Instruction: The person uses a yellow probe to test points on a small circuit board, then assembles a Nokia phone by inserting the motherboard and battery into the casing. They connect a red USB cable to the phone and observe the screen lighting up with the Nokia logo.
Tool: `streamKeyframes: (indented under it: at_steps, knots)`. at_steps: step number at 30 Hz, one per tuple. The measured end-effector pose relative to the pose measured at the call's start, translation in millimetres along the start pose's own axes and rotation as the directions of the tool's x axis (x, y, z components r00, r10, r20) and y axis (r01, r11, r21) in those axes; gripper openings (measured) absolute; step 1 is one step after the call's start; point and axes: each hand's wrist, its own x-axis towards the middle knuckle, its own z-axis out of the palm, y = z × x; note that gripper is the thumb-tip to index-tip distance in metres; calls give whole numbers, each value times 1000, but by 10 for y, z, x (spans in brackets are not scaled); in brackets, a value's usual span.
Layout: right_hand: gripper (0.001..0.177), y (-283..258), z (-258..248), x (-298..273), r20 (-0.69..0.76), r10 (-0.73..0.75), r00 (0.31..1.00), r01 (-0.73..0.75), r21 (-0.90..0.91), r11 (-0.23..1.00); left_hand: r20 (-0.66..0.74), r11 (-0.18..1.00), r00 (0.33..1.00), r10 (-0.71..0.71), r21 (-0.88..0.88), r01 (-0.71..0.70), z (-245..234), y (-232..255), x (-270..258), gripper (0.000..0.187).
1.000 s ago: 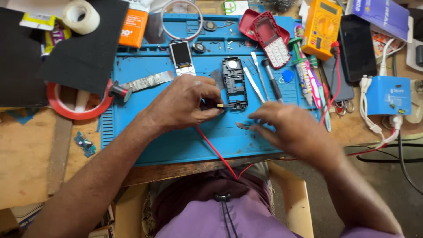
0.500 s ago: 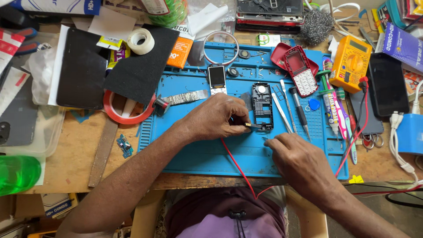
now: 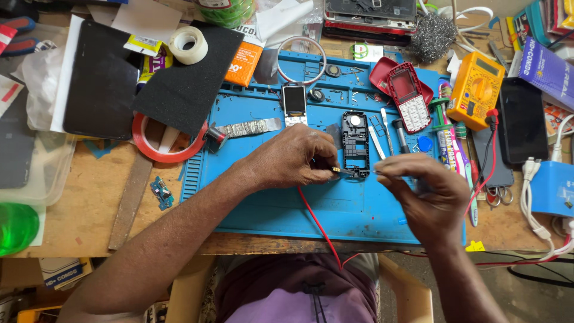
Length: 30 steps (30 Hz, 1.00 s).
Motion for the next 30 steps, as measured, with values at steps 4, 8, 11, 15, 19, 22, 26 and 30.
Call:
streamKeyframes:
  at_steps: [4, 8, 11, 15, 19, 22, 26, 30]
  knots:
    - [16, -28, 245, 73, 21, 60, 998, -58, -74, 996, -8, 1000, 1000, -1, 6, 1, 2, -18, -1, 13]
    - [18, -87, 325, 82, 0, 7, 1000, -7, -147, 989, -32, 1000, 999, 20, 9, -20, 11, -45, -12, 15]
    - [21, -136, 337, 86, 19, -40, 999, 42, -143, 989, -37, 999, 999, 28, -19, -29, 21, -57, -16, 14]
    - [23, -191, 352, 105, 41, -91, 995, 97, -180, 979, -46, 999, 998, 36, 8, -35, 26, -59, -8, 14]
    - [24, -206, 358, 126, 52, -66, 996, 76, -226, 971, -51, 1000, 998, 27, -14, -28, 23, -53, -21, 14]
    - [25, -209, 359, 129, 56, -58, 997, 70, -230, 971, -46, 1000, 999, 13, -10, -14, 24, -46, -18, 13]
    - [26, -224, 347, 132, 83, -81, 993, 98, -222, 970, -42, 1000, 999, 20, 4, -19, 22, -46, -13, 12]
    - [23, -225, 359, 144, 65, -48, 997, 63, -254, 965, -54, 998, 997, 49, 42, -47, 29, -49, -17, 10]
